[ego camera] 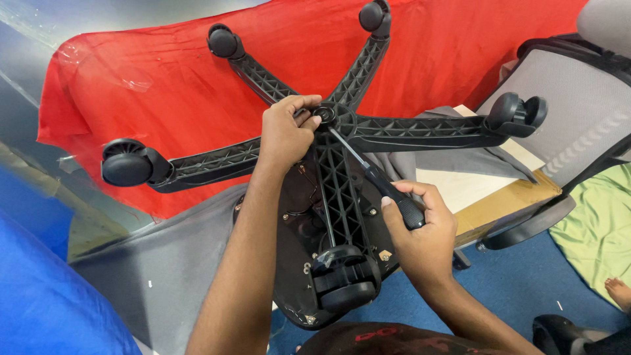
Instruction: The person assembles an office chair base by attaching the gas lift cylinder to the five-star base using a screwdriver and screws. They tighten multiple screws to secure the connection between the base and the cylinder.
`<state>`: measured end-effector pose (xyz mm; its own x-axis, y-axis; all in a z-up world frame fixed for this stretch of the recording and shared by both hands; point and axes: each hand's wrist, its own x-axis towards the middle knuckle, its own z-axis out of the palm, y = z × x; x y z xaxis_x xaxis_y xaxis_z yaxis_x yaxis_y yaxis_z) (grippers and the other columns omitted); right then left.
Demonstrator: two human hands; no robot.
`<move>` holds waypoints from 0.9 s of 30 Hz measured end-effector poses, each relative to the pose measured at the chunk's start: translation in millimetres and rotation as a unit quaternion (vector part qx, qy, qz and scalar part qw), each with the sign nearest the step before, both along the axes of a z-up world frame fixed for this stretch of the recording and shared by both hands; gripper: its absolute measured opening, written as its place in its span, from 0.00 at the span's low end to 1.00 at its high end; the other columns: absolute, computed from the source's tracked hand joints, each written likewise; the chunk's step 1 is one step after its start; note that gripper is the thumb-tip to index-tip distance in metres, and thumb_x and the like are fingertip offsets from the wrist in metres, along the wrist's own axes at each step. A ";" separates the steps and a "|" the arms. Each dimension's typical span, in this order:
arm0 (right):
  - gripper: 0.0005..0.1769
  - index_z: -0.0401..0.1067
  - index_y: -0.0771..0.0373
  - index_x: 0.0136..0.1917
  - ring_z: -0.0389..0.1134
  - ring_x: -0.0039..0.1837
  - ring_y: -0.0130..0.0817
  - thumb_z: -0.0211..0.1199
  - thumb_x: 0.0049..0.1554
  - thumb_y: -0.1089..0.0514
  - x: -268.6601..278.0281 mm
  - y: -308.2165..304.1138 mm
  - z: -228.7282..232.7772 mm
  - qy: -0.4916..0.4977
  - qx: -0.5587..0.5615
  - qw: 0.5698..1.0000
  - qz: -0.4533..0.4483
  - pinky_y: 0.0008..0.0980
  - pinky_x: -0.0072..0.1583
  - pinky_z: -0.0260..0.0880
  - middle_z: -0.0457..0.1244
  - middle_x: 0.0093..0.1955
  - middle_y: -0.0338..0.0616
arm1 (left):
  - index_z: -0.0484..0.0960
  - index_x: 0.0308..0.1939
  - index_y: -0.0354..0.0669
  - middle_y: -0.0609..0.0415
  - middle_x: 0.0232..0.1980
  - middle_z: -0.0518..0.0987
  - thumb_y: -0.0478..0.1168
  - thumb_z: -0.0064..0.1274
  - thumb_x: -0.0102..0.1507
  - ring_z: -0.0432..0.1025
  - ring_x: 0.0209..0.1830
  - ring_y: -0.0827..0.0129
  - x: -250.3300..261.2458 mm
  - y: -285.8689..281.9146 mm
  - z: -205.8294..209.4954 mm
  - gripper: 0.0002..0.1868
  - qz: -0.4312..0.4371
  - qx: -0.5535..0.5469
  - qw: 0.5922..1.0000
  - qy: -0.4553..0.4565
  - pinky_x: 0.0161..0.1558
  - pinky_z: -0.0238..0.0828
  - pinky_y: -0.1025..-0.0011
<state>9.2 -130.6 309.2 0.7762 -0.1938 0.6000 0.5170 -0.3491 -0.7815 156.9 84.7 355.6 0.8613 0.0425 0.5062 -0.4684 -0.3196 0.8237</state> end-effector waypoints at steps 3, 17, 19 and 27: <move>0.15 0.69 0.64 0.57 0.63 0.31 0.19 0.66 0.57 0.59 2.9 1.8 -1.2 0.112 0.104 0.988 0.025 0.22 0.34 0.63 0.65 0.34 0.36 | 0.85 0.50 0.36 0.56 0.48 0.84 0.26 0.59 0.60 0.79 0.47 0.78 2.3 4.5 0.6 0.15 0.002 0.038 0.999 0.002 0.52 0.77 0.80; 0.18 0.73 0.67 0.61 0.70 0.50 0.22 0.65 0.57 0.61 39.0 -13.1 0.9 0.139 0.058 0.983 0.109 0.24 0.55 0.69 0.71 0.50 0.41 | 0.84 0.48 0.39 0.61 0.44 0.79 0.28 0.55 0.61 0.72 0.41 0.79 4.7 8.6 4.4 0.11 -0.022 0.052 0.997 0.045 0.48 0.72 0.78; 0.18 0.74 0.67 0.60 0.70 0.51 0.22 0.65 0.56 0.62 34.4 -14.5 4.8 0.134 0.053 0.985 0.099 0.24 0.56 0.69 0.71 0.50 0.41 | 0.82 0.50 0.41 0.61 0.45 0.81 0.28 0.51 0.63 0.75 0.44 0.81 4.3 8.3 4.4 0.12 -0.031 0.010 0.996 0.082 0.50 0.73 0.78; 0.19 0.78 0.65 0.58 0.71 0.46 0.21 0.67 0.52 0.59 22.0 -13.7 57.7 0.142 -0.092 0.985 0.039 0.22 0.50 0.68 0.73 0.45 0.41 | 0.85 0.48 0.37 0.52 0.47 0.80 0.26 0.48 0.64 0.75 0.42 0.70 10.4 10.7 -2.3 0.13 -0.025 0.110 0.993 -0.030 0.46 0.71 0.73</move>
